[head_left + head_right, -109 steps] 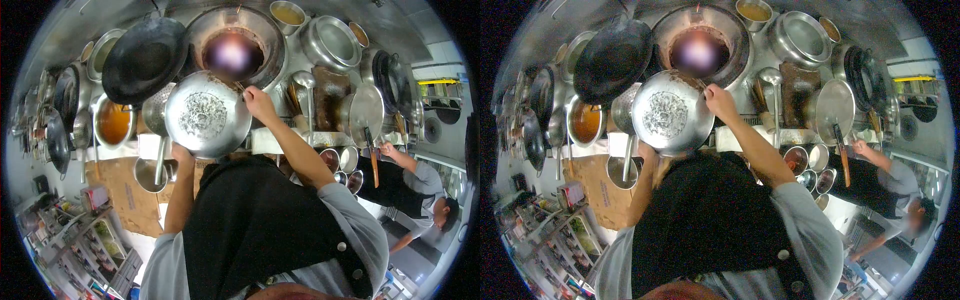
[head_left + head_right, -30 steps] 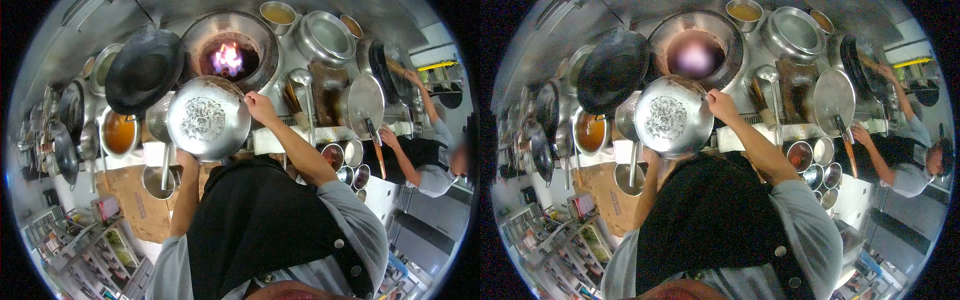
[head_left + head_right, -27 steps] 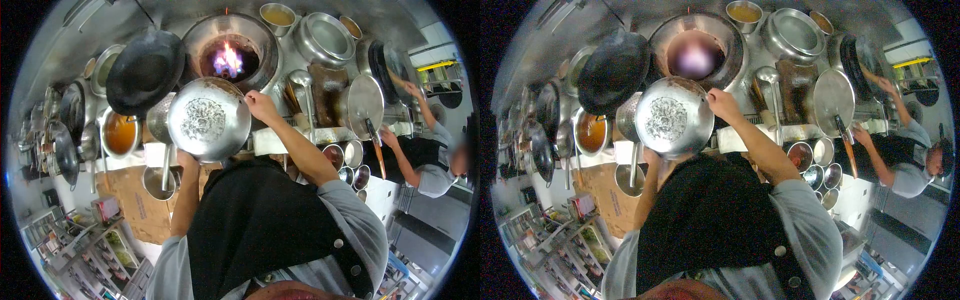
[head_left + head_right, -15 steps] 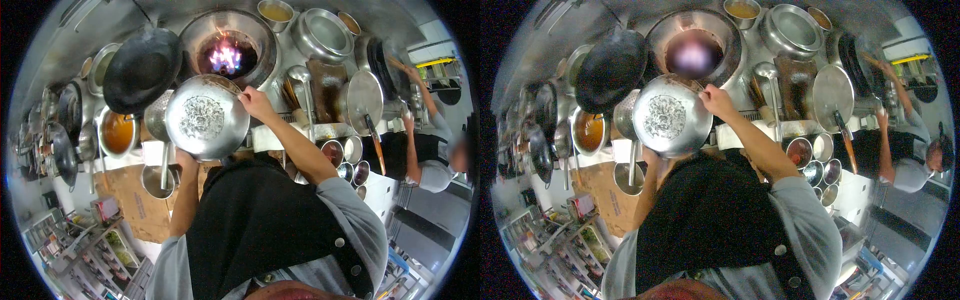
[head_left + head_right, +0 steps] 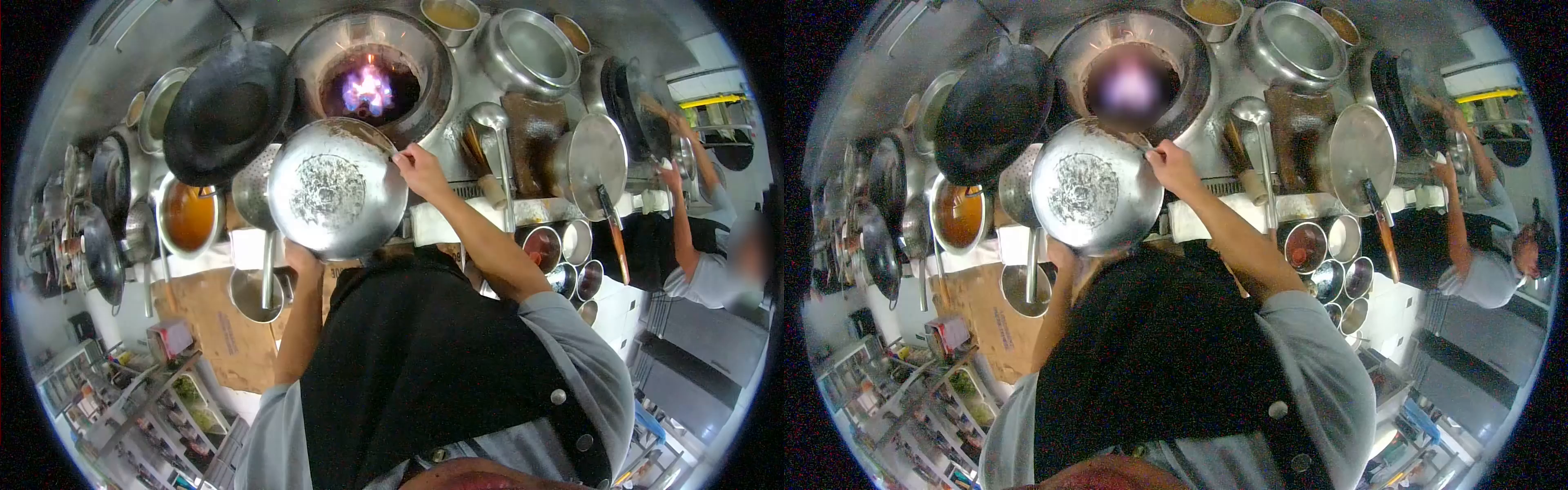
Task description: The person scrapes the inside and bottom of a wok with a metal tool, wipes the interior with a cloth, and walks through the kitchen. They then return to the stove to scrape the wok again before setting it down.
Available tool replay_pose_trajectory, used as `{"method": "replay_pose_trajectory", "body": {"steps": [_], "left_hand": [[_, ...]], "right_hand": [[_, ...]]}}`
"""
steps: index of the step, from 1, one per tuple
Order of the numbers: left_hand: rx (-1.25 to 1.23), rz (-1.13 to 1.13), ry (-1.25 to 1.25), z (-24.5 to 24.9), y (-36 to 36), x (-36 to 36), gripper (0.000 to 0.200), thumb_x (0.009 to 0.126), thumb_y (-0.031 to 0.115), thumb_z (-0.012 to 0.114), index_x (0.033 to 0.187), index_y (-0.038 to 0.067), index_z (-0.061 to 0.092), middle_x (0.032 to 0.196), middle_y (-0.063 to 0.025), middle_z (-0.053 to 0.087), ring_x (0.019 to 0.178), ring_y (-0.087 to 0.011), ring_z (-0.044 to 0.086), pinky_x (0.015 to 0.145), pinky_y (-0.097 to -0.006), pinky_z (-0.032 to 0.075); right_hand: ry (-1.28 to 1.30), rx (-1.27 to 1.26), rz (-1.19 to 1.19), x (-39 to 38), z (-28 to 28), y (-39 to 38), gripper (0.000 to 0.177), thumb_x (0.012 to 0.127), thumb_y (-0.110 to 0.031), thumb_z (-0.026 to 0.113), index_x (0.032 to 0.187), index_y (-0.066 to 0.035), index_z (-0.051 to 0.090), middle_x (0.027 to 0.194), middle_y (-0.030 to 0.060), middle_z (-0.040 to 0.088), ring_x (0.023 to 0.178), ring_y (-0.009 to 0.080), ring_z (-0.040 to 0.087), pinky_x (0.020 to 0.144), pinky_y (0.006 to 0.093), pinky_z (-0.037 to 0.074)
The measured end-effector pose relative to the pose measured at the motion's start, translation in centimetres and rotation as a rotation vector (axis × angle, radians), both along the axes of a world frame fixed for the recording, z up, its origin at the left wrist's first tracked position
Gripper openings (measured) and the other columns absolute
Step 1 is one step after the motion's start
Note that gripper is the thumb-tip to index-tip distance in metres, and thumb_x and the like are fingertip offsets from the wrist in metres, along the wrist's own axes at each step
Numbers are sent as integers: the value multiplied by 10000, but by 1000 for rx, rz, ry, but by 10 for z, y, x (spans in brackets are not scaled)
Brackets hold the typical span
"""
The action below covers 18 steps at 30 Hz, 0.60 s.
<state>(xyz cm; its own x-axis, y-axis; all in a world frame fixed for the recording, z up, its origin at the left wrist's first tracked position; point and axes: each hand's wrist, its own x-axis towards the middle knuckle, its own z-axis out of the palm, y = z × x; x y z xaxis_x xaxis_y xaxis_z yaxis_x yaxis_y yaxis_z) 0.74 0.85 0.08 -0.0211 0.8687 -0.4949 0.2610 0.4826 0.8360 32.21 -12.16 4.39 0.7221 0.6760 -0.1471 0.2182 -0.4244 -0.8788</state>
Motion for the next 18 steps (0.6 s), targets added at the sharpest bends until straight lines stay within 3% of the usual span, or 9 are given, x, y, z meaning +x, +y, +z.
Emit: {"method": "replay_pose_trajectory", "body": {"steps": [3, 9, 12, 15, 18], "left_hand": [[-37, 37, -50, -4, 4, 0, 511, 1138, 326, 368, 1338, -72, 620, 1273, -209, 691, 1110, -319, 703, 949, -430, 587], [43, -55, -27, -39, 10, -18, 513, 1139, 337, 364, 1335, -64, 617, 1295, -207, 690, 1124, -318, 700, 974, -431, 576], [-2, -35, -114, 3, 2, -3, 527, 1141, 333, 351, 1394, -67, 583, 1365, -196, 665, 1204, -332, 669, 1034, -448, 551], [-193, -10, -654, -27, 15, -23, 521, 1142, 311, 352, 1443, -68, 545, 1427, -186, 631, 1286, -329, 624, 1092, -449, 521], [-219, -9, -680, -9, 15, -24, 501, 1144, 282, 357, 1461, -64, 534, 1450, -190, 610, 1332, -319, 593, 1116, -444, 508]], "right_hand": [[-89, -100, -13, 11, -3, -16, 299, 994, -311, 709, 1064, -20, 709, 965, 236, 757, 915, 404, 749, 824, 464, 579], [-49, -6, 6, 7, -13, -13, 328, 1002, -325, 702, 1054, -1, 699, 959, 233, 751, 913, 410, 735, 827, 486, 564], [-89, -130, -19, 14, -19, -29, 338, 1009, -327, 696, 1052, 9, 697, 953, 227, 750, 901, 406, 733, 831, 489, 565], [-41, -159, -8, 21, -19, -29, 337, 1002, -318, 703, 1045, 16, 698, 970, 233, 753, 909, 407, 735, 828, 483, 568], [-179, -73, 10, 28, -25, -36, 283, 977, -284, 747, 1024, -7, 716, 870, 181, 743, 796, 309, 733, 753, 418, 571]]}}
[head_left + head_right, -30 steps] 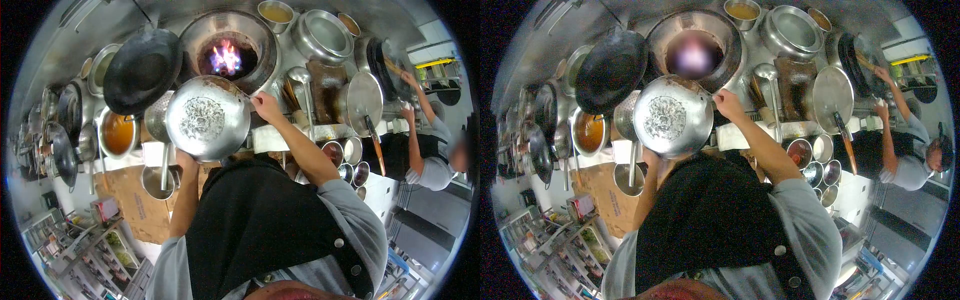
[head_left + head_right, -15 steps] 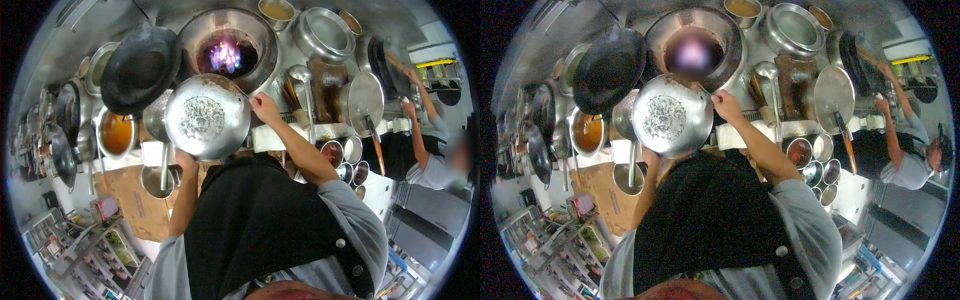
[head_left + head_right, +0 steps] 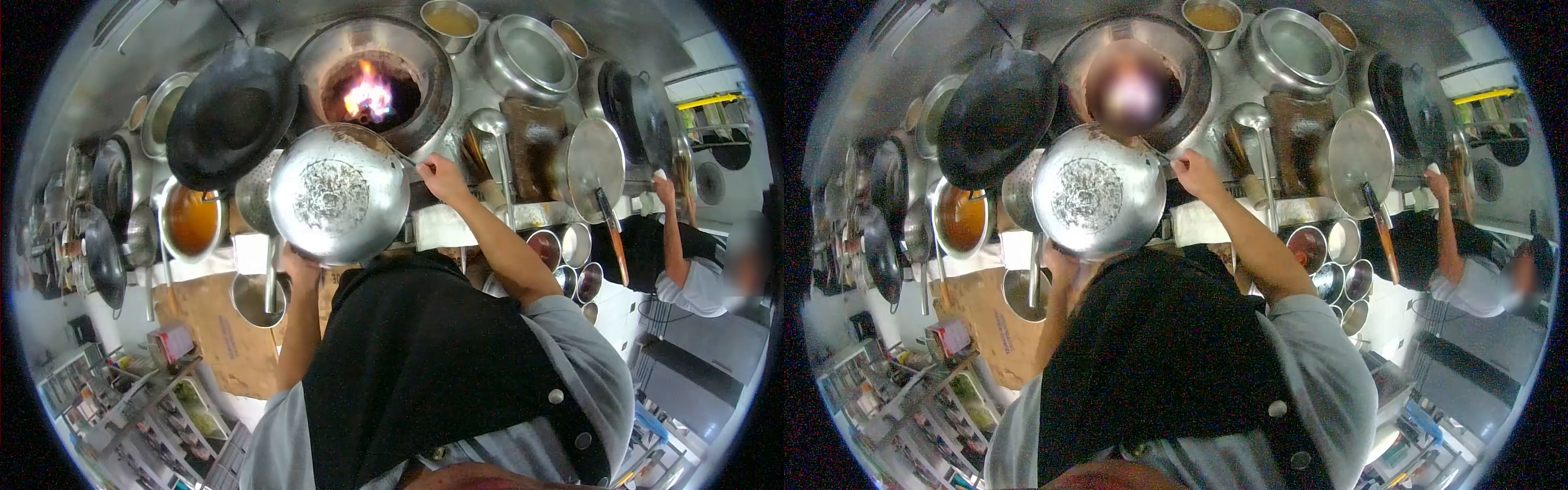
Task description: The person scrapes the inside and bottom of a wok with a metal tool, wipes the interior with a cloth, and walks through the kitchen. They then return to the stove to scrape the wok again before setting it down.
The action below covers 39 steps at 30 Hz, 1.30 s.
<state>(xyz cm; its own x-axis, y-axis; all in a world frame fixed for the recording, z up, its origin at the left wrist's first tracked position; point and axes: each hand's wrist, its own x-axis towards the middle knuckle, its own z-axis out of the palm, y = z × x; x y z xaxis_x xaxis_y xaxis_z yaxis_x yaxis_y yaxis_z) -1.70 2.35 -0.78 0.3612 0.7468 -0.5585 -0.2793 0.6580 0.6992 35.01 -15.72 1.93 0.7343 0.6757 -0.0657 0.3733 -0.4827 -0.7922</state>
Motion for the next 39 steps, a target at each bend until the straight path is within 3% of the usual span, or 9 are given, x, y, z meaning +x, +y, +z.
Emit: {"method": "replay_pose_trajectory", "body": {"steps": [3, 7, 11, 16, 20, 25, 31, 35, 39], "left_hand": [[19, 110, 124, -36, 0, 2, 487, 1146, 274, 370, 1459, -60, 535, 1424, -184, 625, 1302, -309, 616, 1101, -445, 520], [155, 58, 465, 9, -11, 21, 470, 1150, 276, 385, 1447, -53, 544, 1373, -173, 651, 1243, -302, 649, 1071, -449, 537], [188, 115, 488, 16, -14, 26, 441, 1150, 273, 404, 1407, -43, 575, 1325, -167, 670, 1199, -286, 664, 1033, -436, 550], [384, 58, 714, -4, -10, 22, 482, 1119, 336, 375, 1266, -21, 664, 1195, -252, 744, 1113, -421, 707, 973, -526, 519], [415, 34, 730, -22, -5, 15, 469, 1106, 349, 402, 1252, -14, 662, 1177, -258, 739, 1101, -438, 705, 959, -538, 516], [332, 18, 674, -17, -6, 12, 454, 1141, 298, 408, 1328, -66, 605, 1260, -197, 693, 1130, -294, 695, 964, -436, 584], [305, 50, 645, -2, -14, 15, 469, 1146, 293, 378, 1334, -76, 599, 1259, -206, 698, 1117, -306, 706, 948, -429, 595], [291, 57, 622, 2, -12, 17, 476, 1148, 296, 379, 1335, -83, 597, 1250, -208, 702, 1112, -299, 709, 934, -422, 595], [384, -113, 811, -15, -4, 8, 476, 1148, 308, 396, 1325, -78, 610, 1247, -196, 706, 1105, -288, 708, 942, -413, 587]], "right_hand": [[-36, -121, 48, -15, 56, 22, 281, 980, -312, 714, 1007, -33, 723, 935, 201, 764, 887, 381, 748, 800, 484, 578], [-64, 53, 121, -15, 44, 54, 258, 968, -314, 723, 974, -57, 724, 879, 188, 755, 837, 382, 744, 760, 480, 580], [-49, 27, 100, 7, 15, 39, 279, 957, -333, 739, 964, -55, 714, 856, 195, 743, 807, 407, 727, 734, 474, 565], [-36, 29, 135, -6, 36, 52, 307, 963, -341, 726, 963, -34, 703, 862, 209, 741, 809, 412, 727, 742, 479, 569], [-46, 13, 152, 7, 32, 49, 310, 969, -341, 722, 967, -32, 700, 890, 211, 748, 833, 403, 735, 757, 475, 571], [4, 2, 162, 7, 28, 51, 325, 962, -344, 747, 968, -22, 698, 877, 208, 743, 813, 402, 725, 739, 464, 564], [-7, 67, 241, -2, 49, 66, 331, 967, -348, 745, 965, -20, 711, 892, 204, 753, 817, 377, 738, 732, 465, 562], [-10, -68, 145, 23, 15, 37, 324, 971, -346, 734, 986, -23, 717, 881, 216, 748, 822, 406, 736, 740, 474, 566], [-32, 40, 258, 1, 46, 68, 334, 972, -357, 734, 975, -24, 713, 853, 208, 741, 816, 384, 743, 733, 482, 564]]}}
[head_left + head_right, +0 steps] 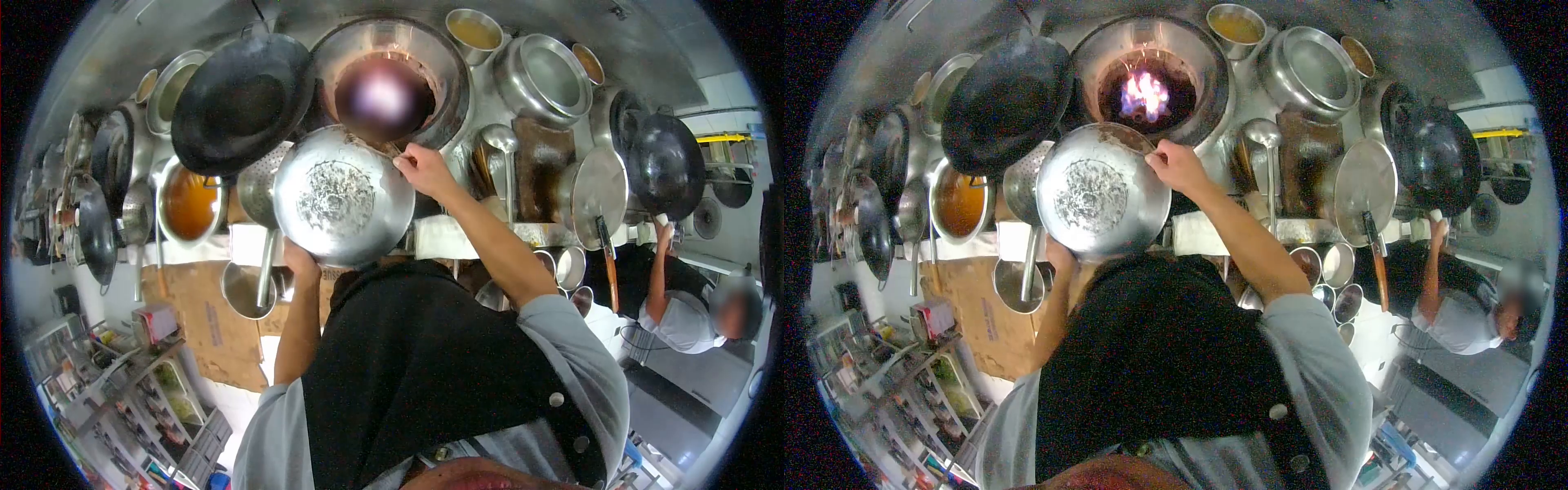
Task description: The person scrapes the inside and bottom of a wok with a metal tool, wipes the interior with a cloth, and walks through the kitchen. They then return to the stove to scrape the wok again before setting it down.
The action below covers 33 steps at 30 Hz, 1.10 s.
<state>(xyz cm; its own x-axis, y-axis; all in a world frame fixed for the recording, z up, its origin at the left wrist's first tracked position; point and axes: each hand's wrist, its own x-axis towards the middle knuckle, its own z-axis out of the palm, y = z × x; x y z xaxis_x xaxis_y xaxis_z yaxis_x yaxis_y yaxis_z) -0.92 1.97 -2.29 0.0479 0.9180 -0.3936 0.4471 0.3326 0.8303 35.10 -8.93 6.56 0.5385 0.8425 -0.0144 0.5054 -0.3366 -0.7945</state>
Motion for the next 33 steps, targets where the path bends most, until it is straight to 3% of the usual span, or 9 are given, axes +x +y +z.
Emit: {"method": "replay_pose_trajectory", "body": {"steps": [4, 7, 10, 14, 17, 19, 22, 28, 33], "left_hand": [[102, 64, -72, -16, -7, 1, 516, 1112, 410, 408, 1310, -7, 637, 1208, -232, 743, 1081, -377, 725, 931, -494, 551], [49, 97, -76, -21, 2, -2, 529, 1108, 433, 414, 1360, 15, 618, 1225, -236, 738, 1091, -383, 723, 938, -493, 546], [68, 57, -109, -21, -3, -2, 526, 1116, 419, 392, 1399, 26, 596, 1239, -241, 733, 1107, -397, 718, 952, -496, 540], [28, 40, 9, -21, 1, -7, 532, 1124, 411, 368, 1428, 28, 578, 1247, -250, 728, 1135, -416, 707, 972, -509, 532], [107, -19, 5, -23, -2, -6, 532, 1125, 415, 370, 1420, 27, 583, 1243, -252, 729, 1139, -423, 705, 977, -521, 529], [86, 22, -57, -6, -2, 1, 508, 1136, 372, 380, 1406, -6, 585, 1252, -229, 718, 1132, -377, 702, 970, -487, 545], [-12, 122, -136, 9, -3, 9, 458, 1158, 283, 398, 1386, -66, 587, 1272, -185, 697, 1116, -280, 698, 957, -410, 578], [29, 81, -94, -6, 0, 2, 473, 1151, 311, 413, 1369, -66, 596, 1251, -192, 710, 1109, -274, 708, 947, -425, 586], [57, 22, 3, 0, -3, 3, 494, 1148, 335, 404, 1366, -61, 604, 1251, -201, 712, 1111, -277, 709, 941, -426, 587]], "right_hand": [[28, -7, -23, 7, -1, -9, 332, 959, -348, 748, 946, -19, 701, 841, 214, 733, 785, 393, 729, 718, 472, 560], [-30, -58, -53, 20, -5, -6, 317, 958, -332, 753, 938, -20, 699, 823, 208, 728, 764, 381, 724, 707, 457, 558], [-30, 68, 2, 3, -2, 5, 323, 962, -336, 748, 930, -19, 696, 816, 197, 724, 750, 351, 715, 701, 457, 550], [47, -142, -109, 25, -32, -21, 343, 965, -328, 744, 903, 2, 677, 803, 200, 713, 707, 333, 677, 676, 451, 525], [90, -39, -41, 11, -12, -4, 346, 973, -327, 736, 902, 6, 670, 791, 202, 705, 711, 329, 678, 674, 447, 523], [197, -46, -29, 9, -2, 4, 339, 974, -320, 733, 915, 8, 672, 802, 209, 705, 723, 336, 683, 678, 450, 526], [46, -67, -80, 27, -27, -17, 324, 972, -312, 737, 930, 4, 678, 789, 207, 704, 709, 338, 683, 685, 446, 533], [51, 88, 29, 16, -12, 5, 320, 962, -333, 748, 930, -21, 689, 792, 201, 709, 695, 348, 689, 689, 453, 548], [-40, 3, 17, 24, -15, -6, 338, 955, -345, 758, 910, -19, 686, 802, 206, 717, 749, 365, 729, 691, 456, 555]]}}
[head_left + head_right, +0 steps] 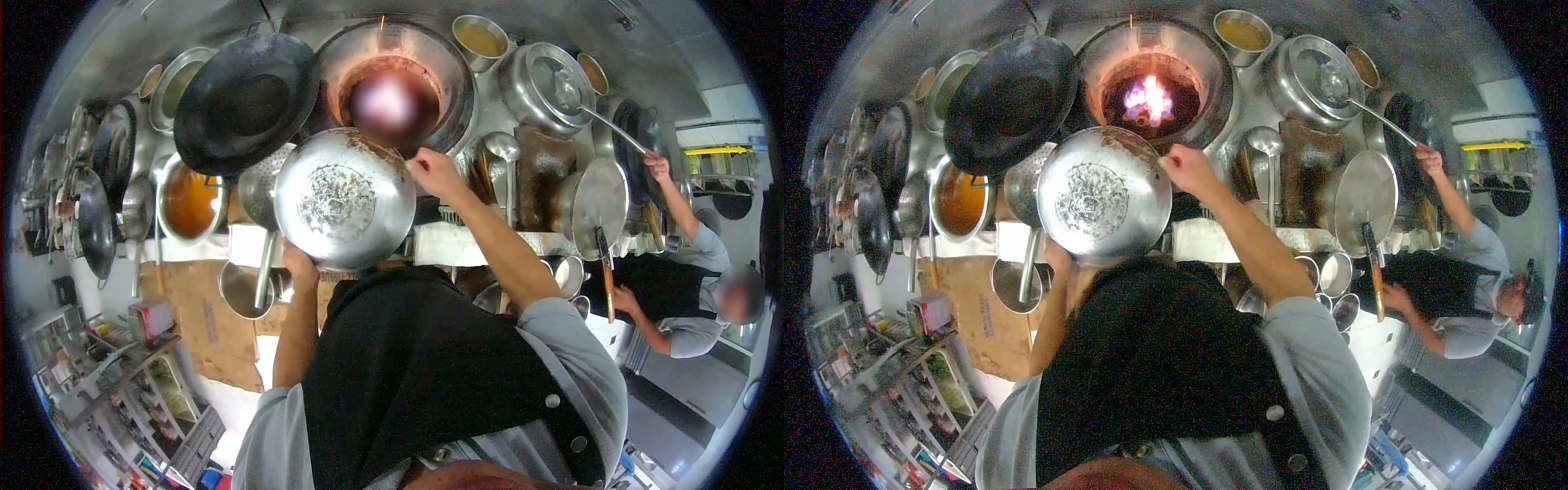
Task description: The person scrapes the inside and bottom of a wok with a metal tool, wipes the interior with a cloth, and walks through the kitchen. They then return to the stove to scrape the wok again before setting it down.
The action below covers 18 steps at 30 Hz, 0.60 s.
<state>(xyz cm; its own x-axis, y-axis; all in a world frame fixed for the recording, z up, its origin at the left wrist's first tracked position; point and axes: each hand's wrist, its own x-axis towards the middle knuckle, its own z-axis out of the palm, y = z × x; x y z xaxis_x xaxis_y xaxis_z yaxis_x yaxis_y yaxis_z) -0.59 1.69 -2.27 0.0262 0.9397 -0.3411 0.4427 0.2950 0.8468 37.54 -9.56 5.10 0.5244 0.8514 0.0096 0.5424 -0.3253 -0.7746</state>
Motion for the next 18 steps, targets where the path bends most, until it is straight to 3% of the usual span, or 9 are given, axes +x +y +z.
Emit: {"method": "replay_pose_trajectory", "body": {"steps": [4, 7, 9, 12, 15, 18], "left_hand": [[-78, 138, -146, 5, 2, 6, 502, 1144, 345, 408, 1371, -58, 605, 1235, -214, 719, 1097, -286, 714, 938, -420, 585], [-53, 108, -83, -4, 2, 1, 508, 1141, 350, 415, 1358, -64, 613, 1223, -223, 721, 1082, -297, 715, 937, -416, 581], [-123, 183, -109, -13, 5, -2, 510, 1141, 351, 418, 1346, -70, 620, 1216, -227, 721, 1074, -303, 714, 937, -415, 577], [-50, 35, 119, 5, 4, 2, 516, 1140, 350, 409, 1329, -77, 628, 1221, -240, 713, 1078, -309, 709, 938, -410, 570], [-86, 120, -53, 3, 1, 3, 507, 1139, 341, 417, 1334, -80, 621, 1226, -229, 711, 1081, -296, 707, 935, -407, 567], [-95, 162, -165, 1, 0, 5, 498, 1141, 334, 421, 1342, -78, 614, 1240, -214, 704, 1092, -289, 700, 933, -405, 564]], "right_hand": [[60, 65, 0, -7, 0, 8, 330, 956, -345, 757, 915, -25, 689, 810, 208, 714, 747, 390, 712, 695, 471, 551], [31, -182, -84, 10, 2, -9, 331, 957, -346, 755, 921, -23, 688, 806, 220, 708, 759, 423, 706, 695, 477, 549], [4, -60, -9, -2, 10, 1, 315, 962, -333, 746, 929, -25, 693, 818, 225, 713, 781, 422, 715, 704, 476, 552], [47, 59, 21, -13, 13, 19, 291, 959, -319, 743, 935, -32, 704, 836, 223, 728, 799, 413, 726, 714, 486, 560], [24, -101, -65, 5, 6, -3, 290, 958, -317, 745, 934, -32, 700, 841, 224, 729, 799, 428, 724, 712, 491, 563], [-5, 85, 16, -15, 13, 17, 290, 959, -305, 755, 925, -24, 688, 825, 214, 727, 767, 411, 725, 698, 469, 564]]}}
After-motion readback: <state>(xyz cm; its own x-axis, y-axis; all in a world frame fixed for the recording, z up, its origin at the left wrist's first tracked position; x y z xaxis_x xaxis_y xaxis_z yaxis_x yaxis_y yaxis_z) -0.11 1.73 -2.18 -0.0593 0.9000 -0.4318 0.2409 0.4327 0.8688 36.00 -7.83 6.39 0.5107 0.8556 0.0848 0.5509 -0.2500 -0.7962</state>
